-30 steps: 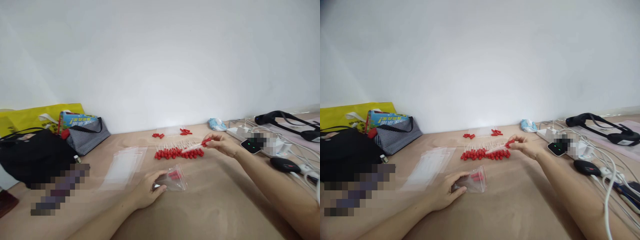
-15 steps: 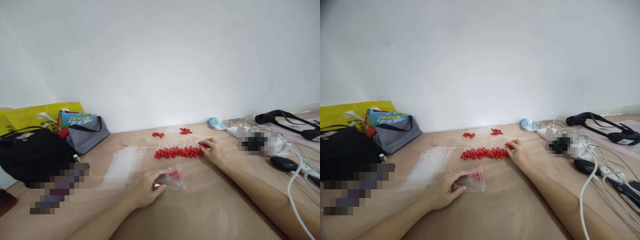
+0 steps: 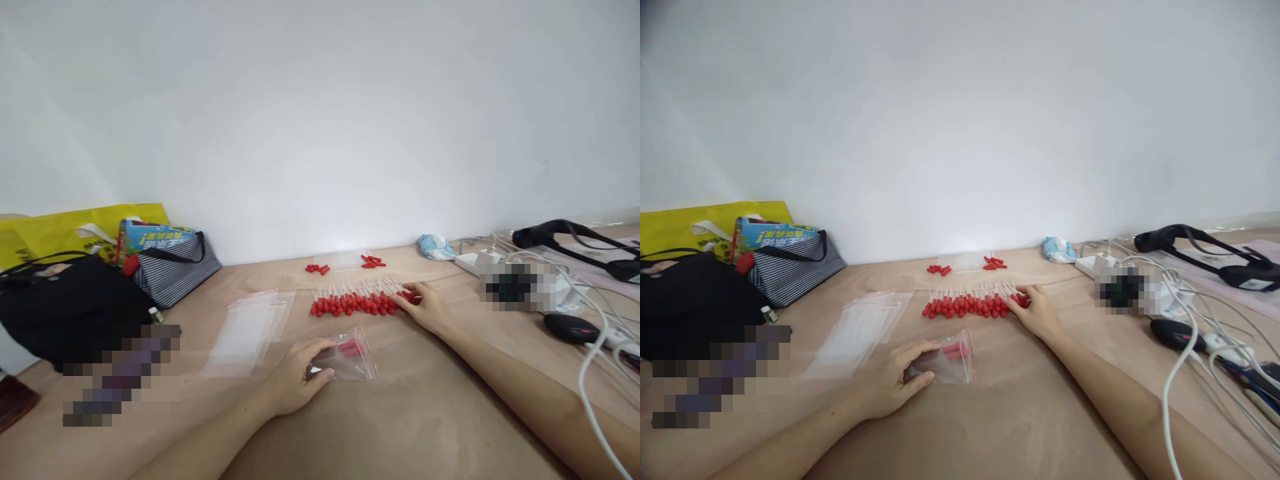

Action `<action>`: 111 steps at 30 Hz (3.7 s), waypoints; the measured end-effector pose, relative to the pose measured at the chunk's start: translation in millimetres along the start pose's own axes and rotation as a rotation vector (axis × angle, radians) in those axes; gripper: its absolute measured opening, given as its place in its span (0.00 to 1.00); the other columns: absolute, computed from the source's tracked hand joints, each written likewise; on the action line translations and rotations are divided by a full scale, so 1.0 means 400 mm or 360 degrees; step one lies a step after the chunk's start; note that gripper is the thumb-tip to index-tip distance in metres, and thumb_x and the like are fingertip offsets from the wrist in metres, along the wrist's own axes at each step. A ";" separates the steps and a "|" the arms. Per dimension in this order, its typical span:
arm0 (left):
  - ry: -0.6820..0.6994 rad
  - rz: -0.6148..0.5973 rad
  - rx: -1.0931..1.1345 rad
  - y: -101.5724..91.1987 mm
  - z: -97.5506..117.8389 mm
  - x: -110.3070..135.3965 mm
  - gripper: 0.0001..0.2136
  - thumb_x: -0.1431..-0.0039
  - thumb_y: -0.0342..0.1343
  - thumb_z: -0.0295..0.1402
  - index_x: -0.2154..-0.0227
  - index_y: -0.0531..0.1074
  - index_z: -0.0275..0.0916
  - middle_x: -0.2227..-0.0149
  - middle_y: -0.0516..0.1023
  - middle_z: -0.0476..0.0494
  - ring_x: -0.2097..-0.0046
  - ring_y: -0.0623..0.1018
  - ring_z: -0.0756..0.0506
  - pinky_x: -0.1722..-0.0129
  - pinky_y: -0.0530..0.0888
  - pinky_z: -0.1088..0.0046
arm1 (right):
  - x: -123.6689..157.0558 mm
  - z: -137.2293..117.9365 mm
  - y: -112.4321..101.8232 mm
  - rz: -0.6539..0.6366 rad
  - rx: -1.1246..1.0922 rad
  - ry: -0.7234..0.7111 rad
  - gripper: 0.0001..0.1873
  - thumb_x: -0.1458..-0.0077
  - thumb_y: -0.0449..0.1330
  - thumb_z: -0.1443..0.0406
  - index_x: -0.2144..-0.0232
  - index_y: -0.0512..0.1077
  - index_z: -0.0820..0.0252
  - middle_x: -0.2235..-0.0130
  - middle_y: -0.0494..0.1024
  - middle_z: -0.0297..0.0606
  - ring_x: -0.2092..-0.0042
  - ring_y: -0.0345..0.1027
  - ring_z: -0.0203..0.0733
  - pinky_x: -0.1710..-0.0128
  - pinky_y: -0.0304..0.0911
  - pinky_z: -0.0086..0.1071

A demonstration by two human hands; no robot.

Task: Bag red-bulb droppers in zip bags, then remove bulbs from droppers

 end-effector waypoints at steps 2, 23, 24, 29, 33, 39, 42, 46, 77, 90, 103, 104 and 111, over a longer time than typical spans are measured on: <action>0.0008 0.0002 -0.0007 0.003 -0.005 0.000 0.18 0.47 0.49 0.34 0.51 0.62 0.41 0.49 0.68 0.45 0.49 0.68 0.44 0.50 0.64 0.67 | -0.004 0.006 -0.002 0.0032 -0.0087 0.0122 0.22 0.55 0.55 0.49 0.67 0.70 0.62 0.66 0.72 0.43 0.68 0.67 0.40 0.69 0.63 0.32; -0.0013 -0.0003 -0.0085 0.012 -0.021 -0.001 0.23 0.48 0.50 0.38 0.48 0.61 0.39 0.44 0.62 0.40 0.44 0.62 0.41 0.45 0.60 0.60 | 0.104 -0.196 0.037 -0.0773 0.0051 -0.0704 0.06 0.55 0.59 0.61 0.78 0.70 0.57 0.78 0.70 0.32 0.71 0.61 0.36 0.63 0.51 0.35; -0.0015 -0.0012 -0.0089 0.013 -0.022 -0.002 0.23 0.48 0.51 0.38 0.48 0.61 0.39 0.44 0.61 0.40 0.44 0.61 0.41 0.44 0.59 0.59 | 0.112 -0.206 0.044 -0.0822 0.0071 -0.0682 0.06 0.56 0.59 0.60 0.76 0.72 0.56 0.78 0.70 0.32 0.70 0.61 0.37 0.63 0.51 0.35; 0.0075 -0.0119 -0.0081 0.008 -0.021 -0.004 0.27 0.48 0.51 0.41 0.45 0.57 0.42 0.42 0.58 0.42 0.41 0.57 0.40 0.44 0.56 0.56 | 0.121 -0.223 0.069 -0.0947 0.0110 -0.0566 0.14 0.56 0.59 0.53 0.73 0.73 0.57 0.75 0.71 0.33 0.69 0.60 0.37 0.66 0.51 0.32; 0.0198 -0.0252 -0.0120 -0.001 -0.014 -0.002 0.30 0.48 0.51 0.44 0.43 0.52 0.42 0.40 0.53 0.42 0.40 0.54 0.40 0.43 0.52 0.54 | 0.123 -0.227 0.084 -0.0980 0.0055 -0.0538 0.16 0.59 0.61 0.53 0.73 0.72 0.59 0.75 0.69 0.33 0.70 0.60 0.36 0.70 0.52 0.29; 0.0207 -0.0290 -0.0173 -0.009 -0.006 0.000 0.29 0.46 0.48 0.45 0.43 0.51 0.42 0.40 0.52 0.43 0.39 0.52 0.40 0.42 0.50 0.54 | 0.125 -0.232 0.072 -0.1025 -0.0248 -0.0356 0.10 0.65 0.64 0.66 0.79 0.65 0.60 0.77 0.67 0.29 0.74 0.58 0.32 0.74 0.53 0.25; 0.0208 -0.0305 -0.0176 -0.007 -0.006 0.000 0.29 0.45 0.48 0.45 0.42 0.50 0.42 0.40 0.51 0.43 0.39 0.51 0.40 0.42 0.49 0.54 | 0.126 -0.224 0.069 -0.1171 -0.0443 -0.0203 0.09 0.63 0.61 0.69 0.77 0.63 0.60 0.79 0.64 0.27 0.77 0.56 0.29 0.78 0.52 0.24; 0.0193 -0.0322 -0.0206 -0.007 -0.008 0.001 0.29 0.45 0.47 0.45 0.42 0.49 0.42 0.39 0.50 0.43 0.39 0.51 0.39 0.42 0.50 0.53 | 0.118 -0.215 0.062 -0.1295 -0.0610 -0.0233 0.10 0.60 0.60 0.69 0.71 0.64 0.60 0.78 0.65 0.27 0.76 0.57 0.29 0.77 0.54 0.24; -0.0892 0.1200 0.0291 -0.173 -0.266 0.044 0.15 0.60 0.51 0.44 0.70 0.62 0.40 0.81 0.70 0.52 0.77 0.71 0.47 0.76 0.65 0.74 | -0.051 -0.172 0.063 -0.0163 0.0274 -0.0646 0.15 0.45 0.48 0.67 0.58 0.69 0.63 0.57 0.74 0.43 0.56 0.68 0.40 0.56 0.62 0.32; -0.1023 0.1308 -0.0881 -0.171 -0.234 0.085 0.16 0.53 0.49 0.38 0.62 0.64 0.37 0.60 0.71 0.37 0.55 0.68 0.34 0.58 0.63 0.53 | -0.002 -0.206 0.079 -0.0447 0.0755 -0.0936 0.13 0.45 0.47 0.69 0.63 0.71 0.61 0.61 0.73 0.44 0.59 0.64 0.43 0.60 0.56 0.35; 0.0211 -0.0039 -0.0801 -0.030 -0.060 0.022 0.28 0.43 0.42 0.47 0.42 0.48 0.42 0.39 0.49 0.40 0.39 0.50 0.38 0.43 0.47 0.51 | 0.167 -0.227 0.007 -0.1059 0.0187 -0.1206 0.24 0.46 0.50 0.54 0.49 0.63 0.55 0.49 0.66 0.43 0.49 0.59 0.44 0.52 0.54 0.39; 0.0055 -0.0069 -0.0798 -0.031 -0.071 0.018 0.28 0.43 0.40 0.47 0.41 0.47 0.41 0.39 0.47 0.38 0.39 0.48 0.38 0.43 0.46 0.49 | 0.172 -0.225 0.004 -0.1166 0.0205 -0.1150 0.26 0.47 0.50 0.52 0.47 0.60 0.54 0.46 0.63 0.44 0.47 0.57 0.45 0.50 0.53 0.41; -0.0769 0.0005 -0.0832 -0.092 -0.203 0.001 0.32 0.44 0.36 0.48 0.42 0.47 0.30 0.40 0.43 0.32 0.39 0.43 0.34 0.45 0.43 0.45 | 0.167 -0.219 0.012 -0.1271 0.0196 -0.0998 0.29 0.49 0.51 0.50 0.46 0.57 0.50 0.43 0.58 0.43 0.43 0.52 0.48 0.47 0.49 0.46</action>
Point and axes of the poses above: each hand's wrist, its own x-axis away from the middle knuckle, its own y-axis out of the palm, z = x × y, the point moved 2 cm from there along -x, towards the middle knuckle
